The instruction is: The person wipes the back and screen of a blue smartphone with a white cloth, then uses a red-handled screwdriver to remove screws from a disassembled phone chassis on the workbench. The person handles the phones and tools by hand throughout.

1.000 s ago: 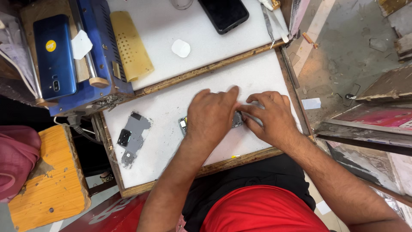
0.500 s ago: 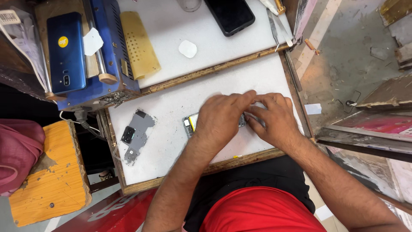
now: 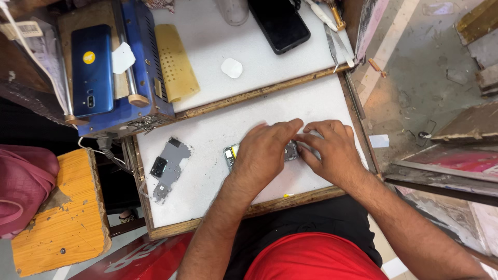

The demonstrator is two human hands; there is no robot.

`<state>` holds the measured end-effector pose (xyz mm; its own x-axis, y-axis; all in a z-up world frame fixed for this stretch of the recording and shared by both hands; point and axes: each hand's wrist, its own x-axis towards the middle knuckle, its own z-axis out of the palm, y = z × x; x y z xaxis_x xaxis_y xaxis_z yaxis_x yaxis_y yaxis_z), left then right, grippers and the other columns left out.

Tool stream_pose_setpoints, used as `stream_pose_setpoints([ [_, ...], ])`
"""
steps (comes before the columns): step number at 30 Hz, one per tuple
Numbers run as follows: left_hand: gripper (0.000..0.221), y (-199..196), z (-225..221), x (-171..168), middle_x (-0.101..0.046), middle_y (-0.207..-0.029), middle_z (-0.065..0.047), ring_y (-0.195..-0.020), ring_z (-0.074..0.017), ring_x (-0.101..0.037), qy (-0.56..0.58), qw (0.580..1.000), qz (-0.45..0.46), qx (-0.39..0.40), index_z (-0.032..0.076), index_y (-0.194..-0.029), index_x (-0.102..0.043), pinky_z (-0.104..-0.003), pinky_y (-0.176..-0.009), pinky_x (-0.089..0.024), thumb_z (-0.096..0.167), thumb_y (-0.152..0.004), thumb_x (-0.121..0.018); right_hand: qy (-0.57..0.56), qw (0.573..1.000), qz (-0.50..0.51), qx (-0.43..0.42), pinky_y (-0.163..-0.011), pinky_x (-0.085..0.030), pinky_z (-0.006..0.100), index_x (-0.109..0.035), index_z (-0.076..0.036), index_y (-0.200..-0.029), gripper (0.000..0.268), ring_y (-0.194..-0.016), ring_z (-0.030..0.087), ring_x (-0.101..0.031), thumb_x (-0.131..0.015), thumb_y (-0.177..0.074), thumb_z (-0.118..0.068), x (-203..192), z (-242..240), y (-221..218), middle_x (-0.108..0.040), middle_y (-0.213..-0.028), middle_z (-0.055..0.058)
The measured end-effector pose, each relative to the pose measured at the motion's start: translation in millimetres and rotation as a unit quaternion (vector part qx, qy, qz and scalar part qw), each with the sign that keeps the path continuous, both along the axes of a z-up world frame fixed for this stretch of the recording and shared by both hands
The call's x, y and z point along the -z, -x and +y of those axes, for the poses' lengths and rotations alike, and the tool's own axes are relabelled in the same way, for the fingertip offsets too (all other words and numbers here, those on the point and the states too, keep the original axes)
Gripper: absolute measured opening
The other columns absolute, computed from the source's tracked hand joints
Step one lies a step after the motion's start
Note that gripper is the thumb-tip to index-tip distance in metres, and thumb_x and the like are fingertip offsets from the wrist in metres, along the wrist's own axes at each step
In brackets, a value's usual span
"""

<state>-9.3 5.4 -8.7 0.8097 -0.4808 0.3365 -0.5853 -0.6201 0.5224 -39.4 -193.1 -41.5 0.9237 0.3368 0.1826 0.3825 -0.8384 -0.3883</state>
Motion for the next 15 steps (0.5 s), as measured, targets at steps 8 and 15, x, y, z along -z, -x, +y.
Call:
stream_pose_setpoints([
  [8,0.044,7,4,13,-0.073,-0.090,-0.008,-0.081,-0.0247,-0.074,0.041,0.995,-0.075,-0.058,0.005,-0.127,-0.058,-0.039,-0.079,-0.060,0.013,-0.091,-0.081,-0.016,1.000,0.018,0.014,-0.091,-0.045,0.044,-0.080,-0.019,-0.108,0.023,-0.107,0.025,-0.059,-0.078,-0.085,-0.022,-10,4,-3,-0.071,-0.109,0.000],
  [15,0.052,25,34,33,-0.076,-0.101,-0.013,-0.093,-0.0239,-0.079,0.199,0.964,-0.020,-0.174,0.005,-0.133,-0.047,-0.034,-0.081,-0.066,0.004,-0.095,-0.081,-0.033,0.998,-0.024,-0.043,-0.081,-0.052,0.041,-0.077,-0.015,-0.101,0.019,-0.092,0.022,-0.066,-0.079,-0.084,-0.020,-17,11,-19,-0.072,-0.101,-0.001],
])
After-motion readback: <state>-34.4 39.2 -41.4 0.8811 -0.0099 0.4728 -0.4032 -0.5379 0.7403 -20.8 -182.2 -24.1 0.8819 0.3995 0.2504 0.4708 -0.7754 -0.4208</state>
